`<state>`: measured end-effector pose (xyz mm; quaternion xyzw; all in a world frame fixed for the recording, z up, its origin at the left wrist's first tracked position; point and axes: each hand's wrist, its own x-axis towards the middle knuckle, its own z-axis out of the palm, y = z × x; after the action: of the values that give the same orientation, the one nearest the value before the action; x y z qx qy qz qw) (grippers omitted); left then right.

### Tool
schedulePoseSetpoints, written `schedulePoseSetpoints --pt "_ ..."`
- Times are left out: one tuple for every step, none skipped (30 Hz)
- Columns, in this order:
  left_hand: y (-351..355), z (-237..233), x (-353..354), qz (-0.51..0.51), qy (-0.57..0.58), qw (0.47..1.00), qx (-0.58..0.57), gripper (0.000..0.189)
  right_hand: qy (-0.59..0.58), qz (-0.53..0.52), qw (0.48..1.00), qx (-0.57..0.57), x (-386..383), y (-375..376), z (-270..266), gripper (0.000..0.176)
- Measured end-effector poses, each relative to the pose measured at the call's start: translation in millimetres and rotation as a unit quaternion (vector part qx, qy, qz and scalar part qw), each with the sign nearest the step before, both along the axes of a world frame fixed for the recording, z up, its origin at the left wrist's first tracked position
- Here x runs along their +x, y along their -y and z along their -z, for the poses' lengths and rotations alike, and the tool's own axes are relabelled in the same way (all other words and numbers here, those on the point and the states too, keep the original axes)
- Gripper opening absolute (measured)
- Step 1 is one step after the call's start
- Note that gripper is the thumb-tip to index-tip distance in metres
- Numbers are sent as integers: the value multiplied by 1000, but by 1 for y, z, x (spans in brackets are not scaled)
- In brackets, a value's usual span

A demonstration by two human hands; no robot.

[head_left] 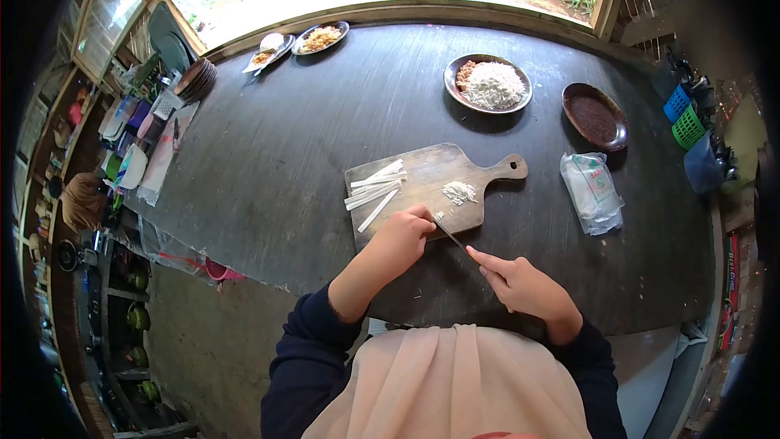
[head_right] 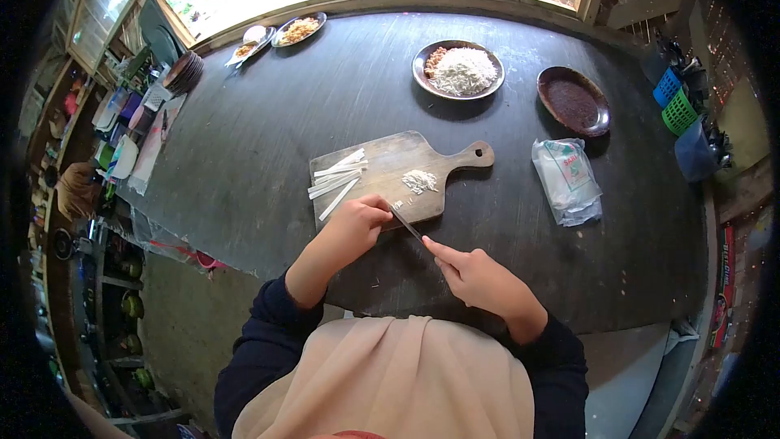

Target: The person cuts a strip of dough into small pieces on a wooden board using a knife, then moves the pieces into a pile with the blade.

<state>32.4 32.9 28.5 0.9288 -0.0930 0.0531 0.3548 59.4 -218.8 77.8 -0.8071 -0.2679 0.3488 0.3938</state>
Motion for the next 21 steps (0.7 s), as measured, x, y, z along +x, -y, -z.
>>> schedulePoseSetpoints --pt "0 0 0 6 7 1000 12 18 -10 1 1000 -2 1 0 -3 42" --pt "-2 -1 0 9 14 1000 24 19 -5 -1 1000 -2 1 1 -3 42" --pt "-2 -2 1 5 18 1000 24 19 5 -10 1000 -1 1 4 -1 42" --pt "-1 -1 1 5 17 1000 23 19 14 -19 1000 -1 0 7 2 42" --pt "-1 -1 1 6 16 1000 22 19 14 -22 1000 -2 1 8 4 42" --pt "-2 -2 0 4 15 1000 22 19 31 -26 999 8 1 8 8 42" --pt "-2 -3 0 5 15 1000 24 19 46 -28 998 17 1 8 11 42" --pt "-1 -3 0 7 13 1000 26 19 43 -26 999 17 2 6 13 42" --pt "-1 -1 0 9 8 1000 25 19 43 -20 999 24 4 2 14 43" --pt "-1 -1 0 3 4 1000 11 19 42 -12 999 32 3 1 14 43" --pt "-1 0 0 -3 2 1000 -2 19 41 -8 999 31 0 1 12 43" --pt "0 0 0 0 4 1000 -2 19 24 -3 1000 19 -1 1 7 43" --pt "-1 1 0 4 11 1000 7 19 9 0 1000 7 0 1 4 43" --pt "-2 1 0 6 20 1000 17 19 15 -3 1000 8 0 2 3 43" --pt "-2 0 1 1 24 1000 18 19 11 -6 1000 3 0 4 3 42" --pt "-1 0 1 2 26 999 23 19 6 -10 1000 -2 0 6 3 42" --pt "-1 0 0 5 26 999 28 19 7 -13 1000 -1 2 6 5 42" --pt "-2 0 0 3 26 999 29 19 14 -18 1000 2 3 6 9 42" --pt "-2 0 1 4 23 999 25 18 20 -21 1000 4 4 6 12 42" --pt "-2 0 1 7 18 1000 20 18 16 -19 1000 3 3 4 11 42" --pt "-1 2 0 11 14 1000 18 18 14 -13 1000 9 3 1 9 42"
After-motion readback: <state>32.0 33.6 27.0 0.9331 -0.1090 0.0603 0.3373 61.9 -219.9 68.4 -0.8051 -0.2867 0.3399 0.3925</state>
